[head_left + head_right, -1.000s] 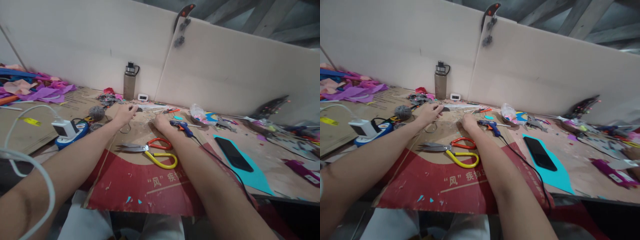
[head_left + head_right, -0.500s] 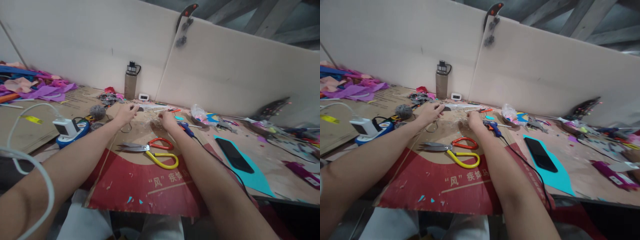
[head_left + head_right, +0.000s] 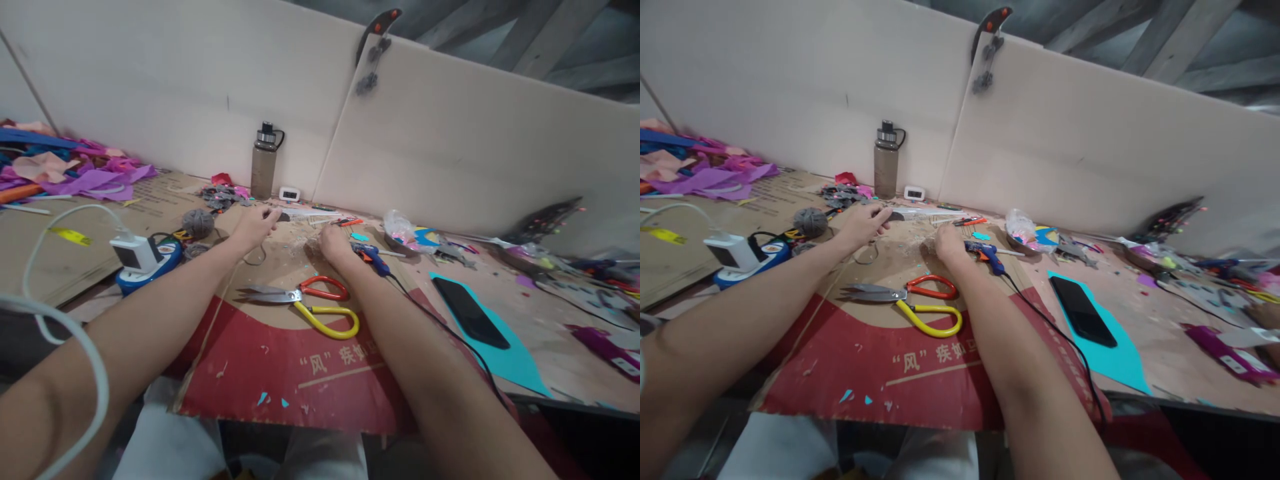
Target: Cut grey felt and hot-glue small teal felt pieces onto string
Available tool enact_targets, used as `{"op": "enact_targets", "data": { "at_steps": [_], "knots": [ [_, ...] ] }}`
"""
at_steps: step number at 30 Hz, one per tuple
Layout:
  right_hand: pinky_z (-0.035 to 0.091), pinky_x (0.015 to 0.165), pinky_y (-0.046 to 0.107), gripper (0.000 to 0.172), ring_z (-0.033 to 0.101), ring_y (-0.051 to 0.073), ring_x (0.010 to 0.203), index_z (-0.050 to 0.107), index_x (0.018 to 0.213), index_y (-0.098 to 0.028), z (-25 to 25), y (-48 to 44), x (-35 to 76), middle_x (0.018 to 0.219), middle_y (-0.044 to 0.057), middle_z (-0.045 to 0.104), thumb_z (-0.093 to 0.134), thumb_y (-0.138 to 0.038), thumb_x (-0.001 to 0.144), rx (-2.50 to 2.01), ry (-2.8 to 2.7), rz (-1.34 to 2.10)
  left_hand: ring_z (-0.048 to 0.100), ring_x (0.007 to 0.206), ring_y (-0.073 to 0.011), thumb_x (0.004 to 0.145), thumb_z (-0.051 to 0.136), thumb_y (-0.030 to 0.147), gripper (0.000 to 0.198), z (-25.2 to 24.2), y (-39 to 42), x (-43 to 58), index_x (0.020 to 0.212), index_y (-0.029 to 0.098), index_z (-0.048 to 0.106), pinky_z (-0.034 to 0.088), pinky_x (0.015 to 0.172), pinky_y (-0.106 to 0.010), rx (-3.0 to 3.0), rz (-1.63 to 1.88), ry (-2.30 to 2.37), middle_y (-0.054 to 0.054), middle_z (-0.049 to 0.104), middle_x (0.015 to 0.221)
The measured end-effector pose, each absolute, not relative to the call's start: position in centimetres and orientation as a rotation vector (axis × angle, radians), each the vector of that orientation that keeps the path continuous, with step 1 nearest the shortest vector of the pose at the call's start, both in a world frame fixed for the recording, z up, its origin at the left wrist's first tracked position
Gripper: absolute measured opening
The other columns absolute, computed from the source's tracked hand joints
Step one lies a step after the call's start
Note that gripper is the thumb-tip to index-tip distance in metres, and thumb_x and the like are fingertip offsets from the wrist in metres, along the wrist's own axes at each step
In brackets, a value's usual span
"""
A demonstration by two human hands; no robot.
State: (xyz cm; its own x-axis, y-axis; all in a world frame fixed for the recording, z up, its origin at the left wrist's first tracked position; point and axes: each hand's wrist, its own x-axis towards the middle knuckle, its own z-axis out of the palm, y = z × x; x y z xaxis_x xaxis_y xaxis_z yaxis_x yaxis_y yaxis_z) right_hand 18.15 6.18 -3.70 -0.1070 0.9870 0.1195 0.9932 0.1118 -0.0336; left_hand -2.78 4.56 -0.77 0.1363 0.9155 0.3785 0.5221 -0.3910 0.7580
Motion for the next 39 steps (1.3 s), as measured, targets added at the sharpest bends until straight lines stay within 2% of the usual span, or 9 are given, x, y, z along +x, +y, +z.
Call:
{"op": "enact_targets", "data": {
  "at_steps": [4, 6, 15, 20, 26, 34, 39],
  "knots": [
    [0.044, 0.083, 0.025, 0.030, 0.063, 0.020, 0.096, 0.067, 0.102, -0.009, -3.4, 5.9, 18.2, 0.101, 0.016, 0.069, 0.041, -0.013, 0.088, -1.976, -2.243, -0.120, 0.055, 0.051, -0.0107, 0.086, 0.044, 0.043, 0.035, -0.8, 4.7, -2.8, 0.068, 0.017, 0.058, 0.039, 0.047, -0.021, 1.976, 1.157, 1.388, -0.004, 0.063, 0.065],
    [0.044, 0.078, 0.023, 0.026, 0.064, 0.019, 0.089, 0.069, 0.096, -0.012, -3.5, 5.9, 17.9, 0.095, 0.013, 0.071, 0.045, -0.015, 0.086, -1.957, -2.273, -0.090, 0.054, 0.051, -0.0105, 0.086, 0.043, 0.044, 0.036, -0.9, 4.8, -2.8, 0.067, 0.017, 0.057, 0.039, 0.046, -0.020, 1.982, 1.159, 1.393, -0.004, 0.063, 0.065],
    [0.044, 0.075, 0.022, 0.026, 0.065, 0.021, 0.086, 0.069, 0.094, -0.006, -3.9, 5.9, 16.9, 0.095, 0.018, 0.070, 0.047, -0.013, 0.083, -1.987, -2.247, -0.090, 0.055, 0.053, -0.0100, 0.086, 0.043, 0.045, 0.037, -1.0, 4.8, -2.8, 0.070, 0.016, 0.058, 0.039, 0.047, -0.019, 2.003, 1.146, 1.384, -0.003, 0.064, 0.066],
    [0.042, 0.073, 0.021, 0.028, 0.064, 0.017, 0.081, 0.069, 0.096, -0.007, -3.5, 5.8, 18.1, 0.092, 0.015, 0.071, 0.043, -0.013, 0.085, -1.963, -2.230, -0.084, 0.054, 0.052, -0.0091, 0.087, 0.043, 0.041, 0.034, -0.6, 4.4, -2.8, 0.071, 0.015, 0.058, 0.038, 0.046, -0.018, 1.983, 1.126, 1.413, -0.004, 0.064, 0.067],
    [0.041, 0.069, 0.020, 0.023, 0.063, 0.015, 0.079, 0.070, 0.089, -0.012, -3.3, 5.2, 18.3, 0.087, 0.010, 0.071, 0.048, -0.013, 0.083, -1.913, -2.323, -0.053, 0.056, 0.053, -0.0103, 0.087, 0.043, 0.042, 0.035, -0.6, 4.4, -2.8, 0.070, 0.015, 0.059, 0.039, 0.048, -0.019, 1.993, 1.136, 1.399, -0.004, 0.065, 0.068],
    [0.043, 0.077, 0.024, 0.024, 0.064, 0.021, 0.091, 0.069, 0.096, -0.006, -3.5, 5.5, 16.9, 0.100, 0.019, 0.069, 0.049, -0.012, 0.083, -1.966, -2.356, -0.106, 0.055, 0.052, -0.0104, 0.086, 0.044, 0.043, 0.035, -0.8, 4.6, -2.8, 0.071, 0.016, 0.059, 0.039, 0.048, -0.020, 1.992, 1.143, 1.386, -0.004, 0.064, 0.066],
    [0.044, 0.075, 0.021, 0.025, 0.065, 0.018, 0.087, 0.070, 0.093, -0.009, -3.0, 5.3, 17.5, 0.093, 0.014, 0.071, 0.047, -0.014, 0.085, -1.981, -2.356, -0.085, 0.056, 0.053, -0.0108, 0.086, 0.043, 0.045, 0.036, -0.9, 4.7, -2.8, 0.072, 0.016, 0.059, 0.039, 0.048, -0.020, 1.980, 1.149, 1.388, -0.004, 0.065, 0.068]
  ]
}}
